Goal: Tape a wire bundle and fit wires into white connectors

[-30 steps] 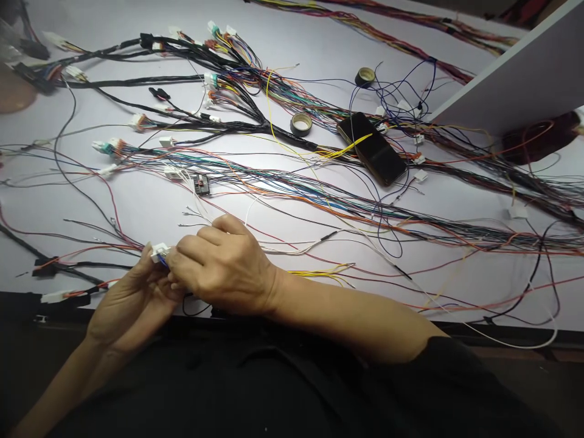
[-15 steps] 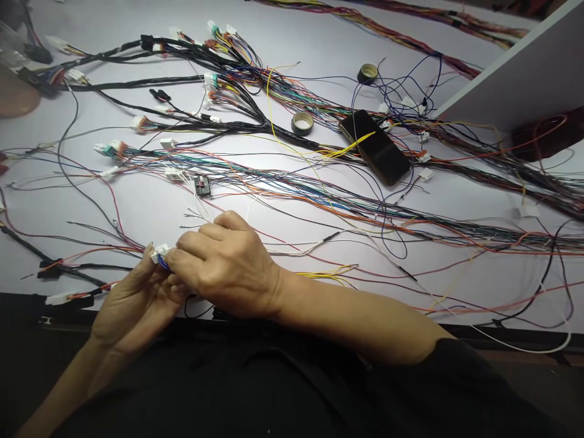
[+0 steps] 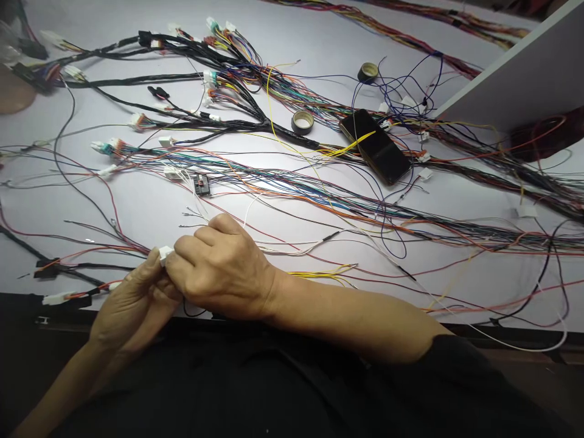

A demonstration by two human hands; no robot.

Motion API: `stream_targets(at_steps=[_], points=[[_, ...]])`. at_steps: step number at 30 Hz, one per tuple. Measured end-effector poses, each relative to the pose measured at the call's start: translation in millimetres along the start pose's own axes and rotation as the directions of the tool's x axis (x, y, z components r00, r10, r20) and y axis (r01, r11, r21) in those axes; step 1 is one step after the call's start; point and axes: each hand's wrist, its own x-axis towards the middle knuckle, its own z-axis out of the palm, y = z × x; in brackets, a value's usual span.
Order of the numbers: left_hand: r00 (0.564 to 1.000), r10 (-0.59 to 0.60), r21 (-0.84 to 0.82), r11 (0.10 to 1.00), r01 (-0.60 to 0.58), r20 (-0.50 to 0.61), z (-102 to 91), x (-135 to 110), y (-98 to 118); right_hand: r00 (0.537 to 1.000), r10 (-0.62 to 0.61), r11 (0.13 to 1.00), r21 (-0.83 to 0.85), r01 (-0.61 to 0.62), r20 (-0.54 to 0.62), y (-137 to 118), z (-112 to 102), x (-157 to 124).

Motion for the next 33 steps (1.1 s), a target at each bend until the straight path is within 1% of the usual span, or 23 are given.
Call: stream_targets(at_steps=[6, 8, 16, 18, 21, 26, 33], points=[[1.0, -0.001, 0.009, 1.0, 0.001, -0.005, -0.4, 1, -1, 0.988, 0.156, 0.982, 0.113, -0.154, -0.013, 2, -2, -6], [1.0, 0.006, 0.001, 1.0, -0.006, -0.004, 0.2, 2, -1, 0.984, 0.178, 0.977, 0.12, -0.175, -0.013, 2, -4, -8], [0.997, 0.077, 0.013, 0.997, -0.077, 0.007, -0.6, 1, -3, 0.988, 0.149, 0.982, 0.115, -0.152, 0.037, -7, -2, -7], [0.996, 0.088, 0.035, 0.995, -0.088, 0.01, -1.8, 0, -3, 0.99, 0.138, 0.982, 0.125, -0.141, 0.032, -8, -1, -7], [0.995, 0.093, 0.08, 0.992, -0.095, 0.024, -3.9, -1, -4, 0.991, 0.133, 0.982, 0.136, -0.134, 0.02, -9, 0, -6], [0.996, 0.075, 0.122, 0.989, -0.08, 0.048, -7.6, 1, -5, 0.991, 0.126, 0.983, 0.129, -0.13, 0.043, -10, 3, -8], [0.998, 0.054, 0.064, 0.996, -0.055, 0.014, -3.9, 2, -7, 0.979, 0.2, 0.967, 0.169, -0.191, -0.038, -8, 2, -11]])
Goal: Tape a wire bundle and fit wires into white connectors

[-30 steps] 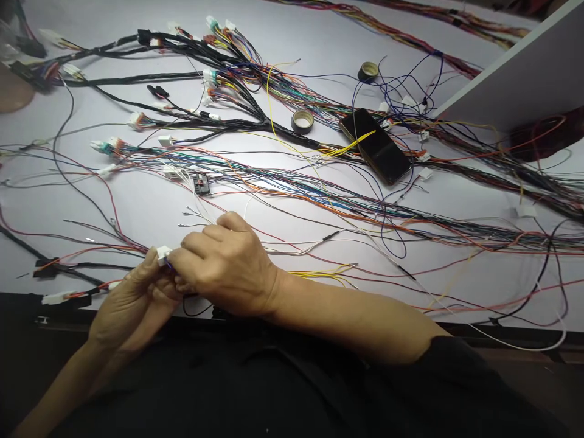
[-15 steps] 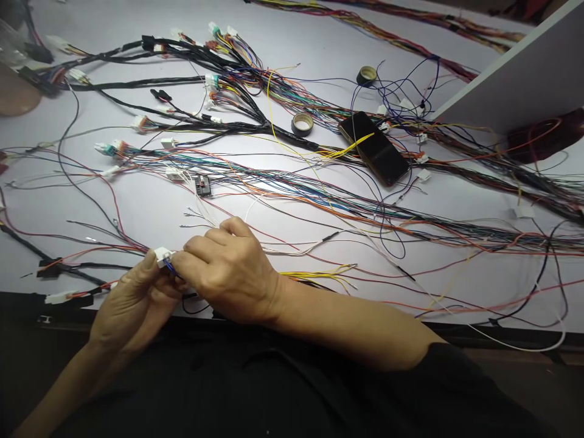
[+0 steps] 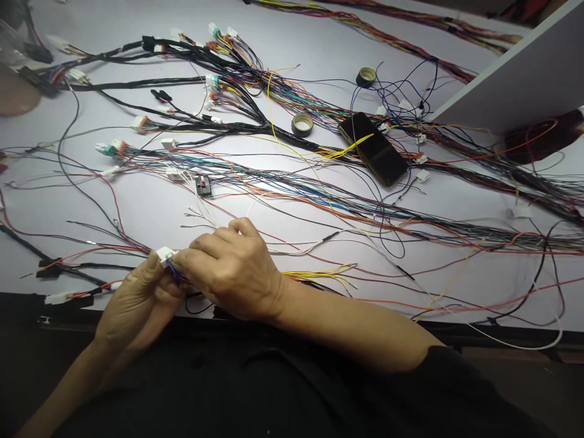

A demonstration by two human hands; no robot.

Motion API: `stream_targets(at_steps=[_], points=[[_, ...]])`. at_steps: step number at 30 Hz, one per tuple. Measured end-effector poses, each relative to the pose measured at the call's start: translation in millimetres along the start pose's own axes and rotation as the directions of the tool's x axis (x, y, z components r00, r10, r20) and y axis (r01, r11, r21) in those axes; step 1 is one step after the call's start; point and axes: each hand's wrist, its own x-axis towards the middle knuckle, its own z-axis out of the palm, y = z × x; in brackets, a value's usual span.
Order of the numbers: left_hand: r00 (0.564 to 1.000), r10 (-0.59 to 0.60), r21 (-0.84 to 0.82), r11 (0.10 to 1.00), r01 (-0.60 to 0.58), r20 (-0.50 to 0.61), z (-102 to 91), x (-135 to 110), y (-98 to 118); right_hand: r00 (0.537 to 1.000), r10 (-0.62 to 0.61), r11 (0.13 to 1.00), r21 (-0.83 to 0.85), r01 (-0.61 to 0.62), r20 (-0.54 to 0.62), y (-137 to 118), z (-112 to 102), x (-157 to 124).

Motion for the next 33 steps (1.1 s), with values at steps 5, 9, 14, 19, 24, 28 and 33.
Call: stream_targets(at_steps=[5, 9, 14, 19, 24, 28, 33], points=[[1.0, 0.017, -0.003, 1.0, -0.017, 0.009, 1.4, -1, 1, 1.0, -0.014, 1.0, -0.01, 0.014, 0.008, -1, -1, 1], [0.999, 0.046, 0.019, 0.999, -0.046, 0.0, 0.5, -1, 1, 0.999, -0.041, 0.999, -0.012, 0.041, 0.034, -2, 2, 0], [0.996, 0.086, 0.061, 0.994, -0.086, -0.008, 0.4, -1, 0, 0.997, -0.072, 0.997, -0.006, 0.072, 0.005, -1, 10, -1], [0.997, 0.081, 0.069, 0.994, -0.082, 0.013, -1.3, 0, 2, 0.996, -0.083, 0.997, -0.005, 0.083, -0.018, 3, 16, -1], [0.993, 0.086, 0.035, 0.996, -0.083, -0.081, 1.9, 2, 4, 0.998, -0.018, 0.997, 0.075, 0.022, -0.061, 4, 13, -3], [0.984, 0.126, 0.019, 0.992, -0.125, -0.125, 2.6, 3, 6, 1.0, -0.001, 0.997, 0.075, 0.002, -0.015, 2, 10, -3], [0.982, 0.154, 0.054, 0.987, -0.148, -0.111, -0.3, 3, 5, 1.0, -0.002, 0.999, 0.047, 0.002, 0.0, 2, 12, -2]])
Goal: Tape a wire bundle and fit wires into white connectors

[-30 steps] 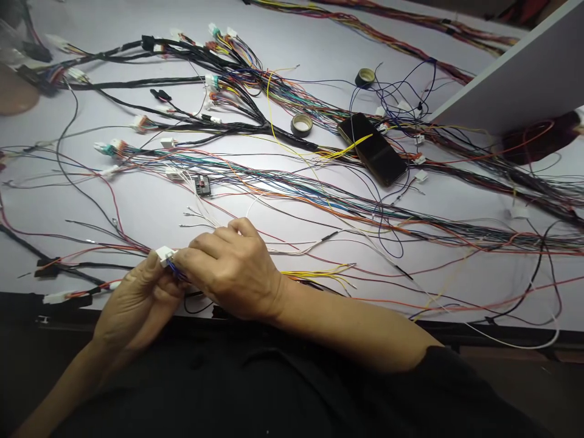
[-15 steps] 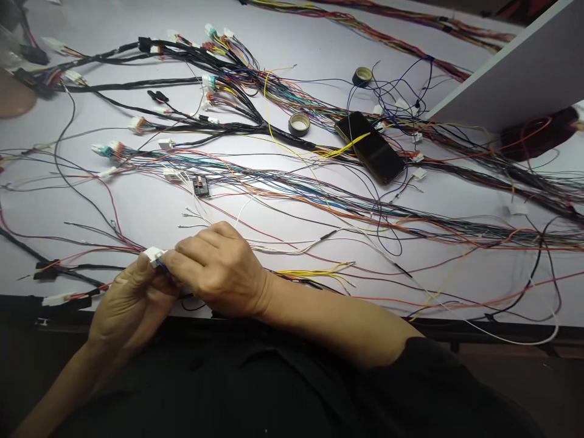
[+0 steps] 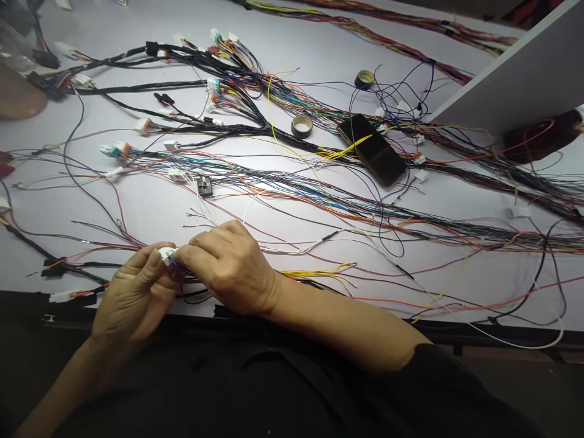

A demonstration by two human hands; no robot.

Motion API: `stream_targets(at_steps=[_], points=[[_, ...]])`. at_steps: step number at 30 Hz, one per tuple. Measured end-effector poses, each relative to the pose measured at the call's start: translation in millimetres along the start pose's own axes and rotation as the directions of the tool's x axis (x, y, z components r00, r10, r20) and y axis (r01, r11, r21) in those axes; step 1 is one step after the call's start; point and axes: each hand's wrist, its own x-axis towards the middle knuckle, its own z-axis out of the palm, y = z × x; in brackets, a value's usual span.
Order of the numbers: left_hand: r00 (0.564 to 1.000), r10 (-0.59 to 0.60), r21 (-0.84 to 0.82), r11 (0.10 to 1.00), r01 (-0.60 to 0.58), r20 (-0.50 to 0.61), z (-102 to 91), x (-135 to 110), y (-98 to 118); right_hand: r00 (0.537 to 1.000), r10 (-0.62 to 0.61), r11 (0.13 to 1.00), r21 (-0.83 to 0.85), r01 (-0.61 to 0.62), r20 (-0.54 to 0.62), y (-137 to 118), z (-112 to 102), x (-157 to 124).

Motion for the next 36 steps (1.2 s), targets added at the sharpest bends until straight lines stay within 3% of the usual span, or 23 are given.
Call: stream_targets(at_steps=[5, 13, 19, 25, 36], points=[[1.0, 0.015, 0.026, 1.0, -0.015, 0.01, -0.7, -1, 1, 0.999, -0.03, 1.0, 0.002, 0.03, -0.018, 2, 2, -1], [1.0, 0.011, 0.051, 0.999, -0.012, 0.016, -2.7, 0, -1, 0.998, -0.036, 0.999, -0.01, 0.036, 0.045, 1, 6, -2], [0.999, 0.036, 0.035, 0.999, -0.035, -0.015, 1.1, 1, -4, 1.0, 0.004, 0.999, 0.045, -0.005, 0.013, 5, -1, -4], [0.998, 0.046, 0.05, 0.998, -0.045, -0.032, 1.6, 2, -2, 0.996, 0.016, 1.0, -0.005, -0.015, 0.086, 3, -8, -1], [0.994, 0.109, 0.12, 0.987, -0.108, -0.005, -5.1, 2, -2, 0.999, -0.035, 0.999, 0.013, 0.034, 0.027, 1, 2, 1]])
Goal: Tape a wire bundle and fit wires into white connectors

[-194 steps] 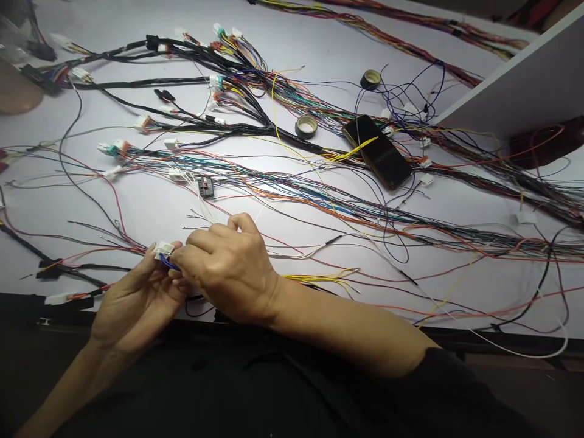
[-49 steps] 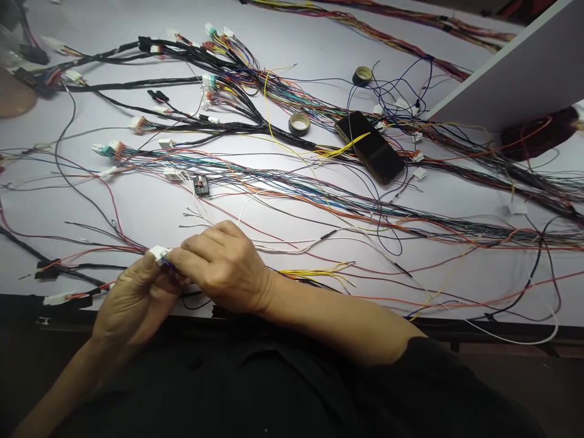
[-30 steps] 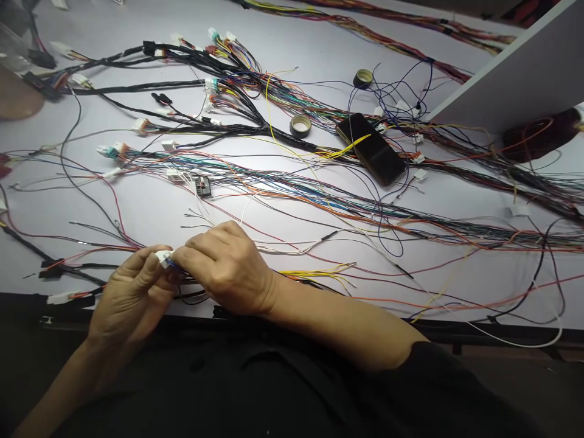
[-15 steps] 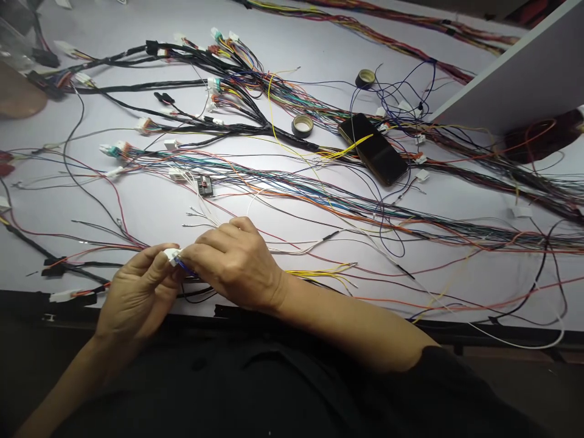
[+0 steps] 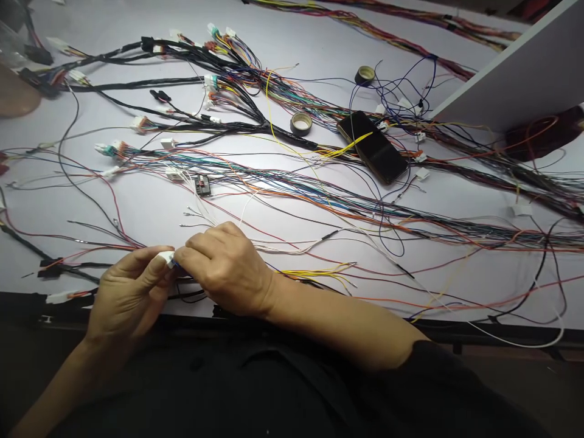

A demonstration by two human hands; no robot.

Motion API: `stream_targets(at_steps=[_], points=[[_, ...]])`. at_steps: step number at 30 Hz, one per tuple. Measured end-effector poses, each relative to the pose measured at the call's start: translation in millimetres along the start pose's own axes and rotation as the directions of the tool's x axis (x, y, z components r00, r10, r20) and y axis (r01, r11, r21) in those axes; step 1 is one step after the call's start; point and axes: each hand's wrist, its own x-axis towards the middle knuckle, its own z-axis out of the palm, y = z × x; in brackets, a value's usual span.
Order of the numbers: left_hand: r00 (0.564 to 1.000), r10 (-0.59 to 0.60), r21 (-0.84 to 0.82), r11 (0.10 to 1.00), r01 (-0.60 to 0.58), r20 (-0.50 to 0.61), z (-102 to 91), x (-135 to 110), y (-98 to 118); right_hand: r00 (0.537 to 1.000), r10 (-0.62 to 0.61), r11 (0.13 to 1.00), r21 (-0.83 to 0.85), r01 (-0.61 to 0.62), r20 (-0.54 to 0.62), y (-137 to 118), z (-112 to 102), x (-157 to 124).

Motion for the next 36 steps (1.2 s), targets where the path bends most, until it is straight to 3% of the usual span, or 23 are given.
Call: stream_targets(at_steps=[8, 17, 36], points=[[0.999, -0.036, -0.064, 0.997, 0.035, -0.005, 1.5, 2, -2, 0.998, 0.069, 0.995, 0.076, -0.07, 0.01, 7, -3, -2], [0.999, 0.034, -0.017, 0.999, -0.034, 0.005, 0.9, 3, -3, 0.995, 0.093, 0.992, -0.093, -0.09, 0.024, 3, -13, 5], [0.995, 0.063, 0.039, 0.997, -0.067, 0.083, 3.9, -5, -5, 0.991, 0.131, 0.988, -0.078, -0.134, -0.041, -10, -20, -11]])
